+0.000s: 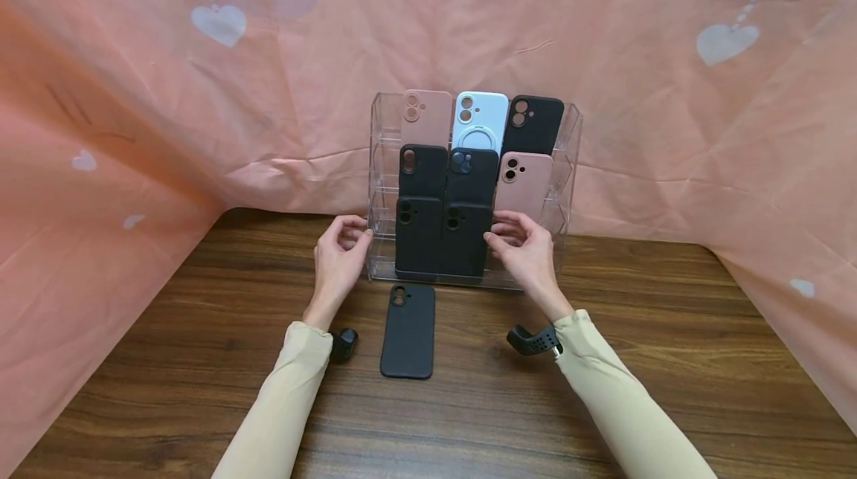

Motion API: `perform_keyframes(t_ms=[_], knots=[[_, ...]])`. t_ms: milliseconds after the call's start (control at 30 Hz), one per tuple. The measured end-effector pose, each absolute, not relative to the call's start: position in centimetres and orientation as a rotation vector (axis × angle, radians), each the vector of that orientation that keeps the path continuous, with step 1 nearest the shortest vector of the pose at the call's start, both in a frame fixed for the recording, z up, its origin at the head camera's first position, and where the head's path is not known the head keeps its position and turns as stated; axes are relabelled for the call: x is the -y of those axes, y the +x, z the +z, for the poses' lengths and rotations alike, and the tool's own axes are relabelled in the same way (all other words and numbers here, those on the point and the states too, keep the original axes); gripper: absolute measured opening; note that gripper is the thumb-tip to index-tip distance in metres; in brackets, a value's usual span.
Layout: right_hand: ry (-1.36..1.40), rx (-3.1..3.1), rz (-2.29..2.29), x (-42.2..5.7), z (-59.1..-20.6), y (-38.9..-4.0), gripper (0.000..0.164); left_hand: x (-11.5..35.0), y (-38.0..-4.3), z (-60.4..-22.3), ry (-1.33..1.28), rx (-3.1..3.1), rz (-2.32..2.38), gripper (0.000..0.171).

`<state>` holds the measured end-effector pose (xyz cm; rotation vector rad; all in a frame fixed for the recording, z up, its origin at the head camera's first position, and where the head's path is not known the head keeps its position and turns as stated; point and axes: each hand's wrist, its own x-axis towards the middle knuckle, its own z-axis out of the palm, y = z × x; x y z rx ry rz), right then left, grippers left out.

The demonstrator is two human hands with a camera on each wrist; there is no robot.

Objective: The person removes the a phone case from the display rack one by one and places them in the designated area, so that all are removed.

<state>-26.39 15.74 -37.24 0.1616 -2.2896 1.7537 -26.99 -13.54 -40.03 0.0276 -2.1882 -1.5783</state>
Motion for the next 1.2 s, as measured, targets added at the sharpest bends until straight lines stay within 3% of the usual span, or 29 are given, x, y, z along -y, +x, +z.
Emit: perform_keyframes(t_ms=[1200], knots=[[0.269, 2.068, 1.815, -15.8, -35.5, -25.4, 0.042, 13.5, -27.0, -40.0, 0.040, 2.194, -1.555, 0.016]])
